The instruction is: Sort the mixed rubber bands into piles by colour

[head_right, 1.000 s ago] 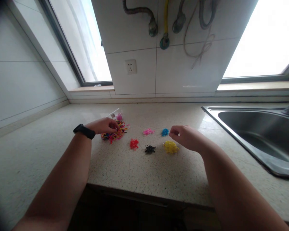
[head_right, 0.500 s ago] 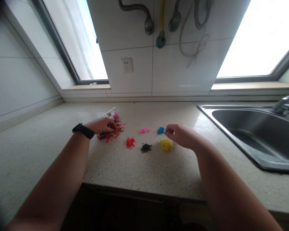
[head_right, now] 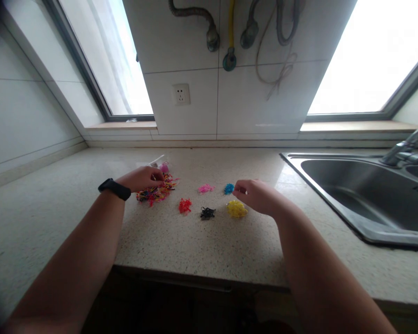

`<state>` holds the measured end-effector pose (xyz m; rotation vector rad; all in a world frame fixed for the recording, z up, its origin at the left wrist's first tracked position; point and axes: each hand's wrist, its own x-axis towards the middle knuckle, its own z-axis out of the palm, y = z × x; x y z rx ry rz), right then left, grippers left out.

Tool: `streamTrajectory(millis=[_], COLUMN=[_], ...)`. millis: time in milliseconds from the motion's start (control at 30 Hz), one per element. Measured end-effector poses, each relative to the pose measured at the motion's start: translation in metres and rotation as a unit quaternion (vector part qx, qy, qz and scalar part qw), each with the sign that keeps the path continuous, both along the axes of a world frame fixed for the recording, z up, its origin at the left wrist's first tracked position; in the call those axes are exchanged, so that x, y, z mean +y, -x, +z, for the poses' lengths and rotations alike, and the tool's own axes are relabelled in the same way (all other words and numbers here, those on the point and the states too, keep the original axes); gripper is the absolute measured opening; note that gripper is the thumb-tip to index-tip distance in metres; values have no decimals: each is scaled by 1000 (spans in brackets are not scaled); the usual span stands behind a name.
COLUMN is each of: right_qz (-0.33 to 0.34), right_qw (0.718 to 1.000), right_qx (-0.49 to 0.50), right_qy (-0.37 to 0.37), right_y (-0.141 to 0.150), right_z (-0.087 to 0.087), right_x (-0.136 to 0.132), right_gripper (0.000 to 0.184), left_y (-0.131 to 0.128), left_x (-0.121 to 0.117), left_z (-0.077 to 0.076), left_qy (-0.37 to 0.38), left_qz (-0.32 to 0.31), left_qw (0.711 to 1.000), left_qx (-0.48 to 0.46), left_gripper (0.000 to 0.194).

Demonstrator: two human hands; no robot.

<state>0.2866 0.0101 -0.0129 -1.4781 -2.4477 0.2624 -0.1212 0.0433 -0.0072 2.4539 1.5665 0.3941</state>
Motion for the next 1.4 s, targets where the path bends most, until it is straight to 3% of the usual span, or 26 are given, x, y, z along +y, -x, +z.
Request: streamTrajectory(millis=[167,367,700,1100,1267,1400], right_qz=[4,5,22,70,89,86], right_qw=[1000,1000,999,989,975,959], right_qx=[0,5,41,128,205,271], right_qy=[-7,-14,-29,-19,-8,-3], right_y=[-1,2,9,25,32,41], right_z=[-1,0,4,-1,-3,-6], right_x=[1,-2,-7,-11,-13,-13], right_gripper=[22,23,19,14,19,17], left_y=[-4,-14,-55,-82,-101,-116], left_x=[0,-1,-15,-29,-34,-38], left_z=[-1,-2,-2,2,-5,-13], left_qy=[20,65,182,191,216,237], left_qz=[-21,-32,-46,-87,-117,-148], left_qw=[993,965,868,811,785,784], left_qx=[-111,-253,-460,-545,-568,-554], left_gripper=[26,24,18,13,11,11])
